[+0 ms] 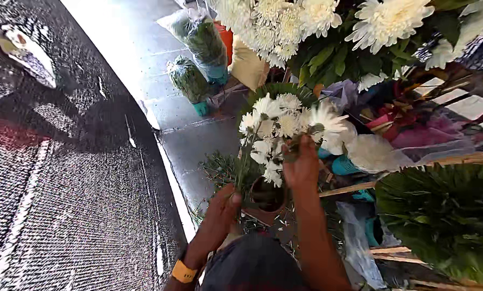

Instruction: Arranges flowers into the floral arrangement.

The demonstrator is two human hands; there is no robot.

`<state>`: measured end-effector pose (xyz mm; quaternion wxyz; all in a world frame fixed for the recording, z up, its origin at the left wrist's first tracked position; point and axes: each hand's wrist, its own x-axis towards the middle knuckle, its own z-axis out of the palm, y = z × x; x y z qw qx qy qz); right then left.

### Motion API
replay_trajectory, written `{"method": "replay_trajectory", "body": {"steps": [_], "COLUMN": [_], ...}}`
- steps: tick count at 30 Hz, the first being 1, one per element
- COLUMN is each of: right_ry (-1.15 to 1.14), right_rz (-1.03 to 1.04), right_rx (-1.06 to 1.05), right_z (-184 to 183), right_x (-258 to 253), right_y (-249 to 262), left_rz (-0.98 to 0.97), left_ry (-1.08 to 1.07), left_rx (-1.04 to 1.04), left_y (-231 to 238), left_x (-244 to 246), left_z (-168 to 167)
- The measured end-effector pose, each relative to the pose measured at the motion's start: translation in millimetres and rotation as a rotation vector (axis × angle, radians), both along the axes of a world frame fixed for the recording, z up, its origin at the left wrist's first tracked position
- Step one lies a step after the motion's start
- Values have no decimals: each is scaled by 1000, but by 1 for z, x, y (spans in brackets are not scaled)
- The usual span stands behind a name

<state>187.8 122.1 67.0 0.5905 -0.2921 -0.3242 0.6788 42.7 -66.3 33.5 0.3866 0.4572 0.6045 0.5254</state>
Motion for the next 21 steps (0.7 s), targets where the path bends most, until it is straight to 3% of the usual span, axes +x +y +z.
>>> {"method": "replay_trajectory", "body": {"steps": [3, 5, 8, 13, 21], "right_ry": [-197, -315, -265, -119, 24], "right_rz": [22, 204, 377, 179, 144], "right_rx": [114, 179, 197, 73, -16], "right_z": [-2, -8, -22, -18, -17], "right_x": [22, 7, -31, -60, -100], "right_y": [24, -5, -43, -40, -31], "left_rz": [14, 43, 113, 43, -127], "left_ry": [93, 179, 250, 283, 362], "left_rx": [27, 54, 108, 59, -24], "left_y": [-3, 13, 39, 49, 67], "left_x": [-11, -13, -12, -40, -89], "left_z": [-2, 3, 7, 15, 47]}}
